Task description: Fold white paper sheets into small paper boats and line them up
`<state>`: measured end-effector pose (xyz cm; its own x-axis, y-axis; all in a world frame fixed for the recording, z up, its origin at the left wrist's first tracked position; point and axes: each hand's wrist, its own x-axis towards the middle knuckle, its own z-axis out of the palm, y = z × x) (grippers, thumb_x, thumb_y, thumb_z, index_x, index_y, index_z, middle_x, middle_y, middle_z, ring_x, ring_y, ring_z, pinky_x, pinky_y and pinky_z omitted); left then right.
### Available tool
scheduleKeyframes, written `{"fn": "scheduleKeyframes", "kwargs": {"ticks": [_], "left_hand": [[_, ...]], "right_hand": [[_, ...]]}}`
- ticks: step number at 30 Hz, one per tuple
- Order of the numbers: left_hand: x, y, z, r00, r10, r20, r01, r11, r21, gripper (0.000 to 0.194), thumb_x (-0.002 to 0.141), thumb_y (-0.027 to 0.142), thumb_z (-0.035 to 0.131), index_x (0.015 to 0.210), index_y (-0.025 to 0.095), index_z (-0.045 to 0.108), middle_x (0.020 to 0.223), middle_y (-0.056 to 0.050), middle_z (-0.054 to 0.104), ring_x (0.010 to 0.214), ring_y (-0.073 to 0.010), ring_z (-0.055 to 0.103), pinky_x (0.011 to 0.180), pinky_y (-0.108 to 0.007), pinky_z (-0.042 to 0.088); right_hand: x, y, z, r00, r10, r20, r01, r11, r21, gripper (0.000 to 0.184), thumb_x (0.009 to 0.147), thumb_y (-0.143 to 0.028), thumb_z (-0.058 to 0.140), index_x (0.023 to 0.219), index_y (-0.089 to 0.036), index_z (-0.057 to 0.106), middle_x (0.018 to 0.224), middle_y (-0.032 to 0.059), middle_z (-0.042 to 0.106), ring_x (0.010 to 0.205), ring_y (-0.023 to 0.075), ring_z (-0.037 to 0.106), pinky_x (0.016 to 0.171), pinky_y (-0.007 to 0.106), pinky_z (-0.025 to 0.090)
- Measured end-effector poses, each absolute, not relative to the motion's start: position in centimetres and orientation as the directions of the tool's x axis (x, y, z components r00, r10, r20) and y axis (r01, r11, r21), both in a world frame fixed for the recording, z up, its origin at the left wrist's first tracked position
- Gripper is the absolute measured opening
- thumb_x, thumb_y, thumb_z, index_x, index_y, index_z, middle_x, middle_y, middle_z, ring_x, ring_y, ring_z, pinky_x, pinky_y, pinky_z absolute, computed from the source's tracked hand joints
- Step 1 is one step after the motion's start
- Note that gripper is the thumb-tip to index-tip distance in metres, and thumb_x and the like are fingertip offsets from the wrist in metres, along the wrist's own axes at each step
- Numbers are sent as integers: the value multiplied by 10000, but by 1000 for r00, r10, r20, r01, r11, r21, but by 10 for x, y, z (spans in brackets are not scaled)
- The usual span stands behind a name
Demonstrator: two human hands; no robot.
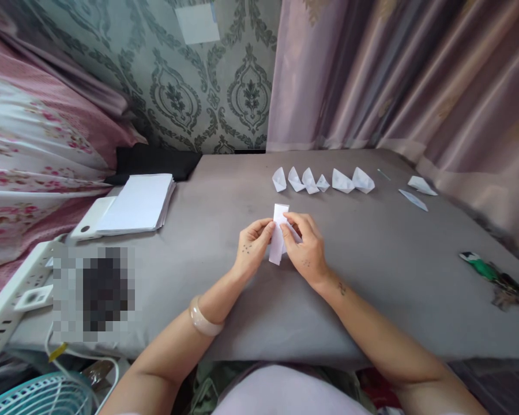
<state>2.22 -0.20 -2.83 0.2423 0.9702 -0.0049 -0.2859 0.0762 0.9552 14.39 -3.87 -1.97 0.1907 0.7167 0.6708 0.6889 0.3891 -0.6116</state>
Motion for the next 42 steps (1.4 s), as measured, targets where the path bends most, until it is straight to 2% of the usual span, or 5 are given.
{"fn": "scheduleKeyframes", "kwargs": {"ticks": [13,20,30,34,42], "left_hand": [[21,2,-31,244,969,23,-375,72,924,360,797,397,693,1083,182,726,1065,-80,719,919,-176,638,841,-299,503],[18,5,-24,248,968,44,-419,67,905,330,815,374,679,1072,174,730,1045,-91,725,932,-186,652,877,-319,499],[14,12,-24,183,981,66,-411,15,911,308,805,376,688,1029,173,745,992,-82,737,866,-172,654,823,-304,505],[14,13,-25,176,982,62,-408,15,913,325,792,371,701,1047,174,741,1002,-87,737,872,-180,656,830,-319,507],[13,13,-22,178,983,52,-393,22,919,328,787,367,705,1053,180,744,980,-88,742,867,-184,653,806,-310,505]], "right_hand": [[137,-36,-17,121,752,648,676,415,-608,339,962,-224,428,1266,-238,576,1056,89,631,1024,194,609,925,362,497],[132,-31,-5,114,765,634,634,436,-639,283,938,-211,464,1182,-228,608,1012,76,622,957,184,612,856,349,520],[124,-7,12,206,788,581,710,288,-642,138,845,-341,612,918,-227,641,981,59,601,714,155,575,651,318,494],[122,-1,16,196,809,554,720,265,-641,110,848,-329,601,838,-221,623,870,39,640,684,161,570,701,335,482],[122,-2,13,203,826,527,693,259,-672,177,878,-315,562,982,-229,677,882,48,673,727,181,608,729,341,489]]}}
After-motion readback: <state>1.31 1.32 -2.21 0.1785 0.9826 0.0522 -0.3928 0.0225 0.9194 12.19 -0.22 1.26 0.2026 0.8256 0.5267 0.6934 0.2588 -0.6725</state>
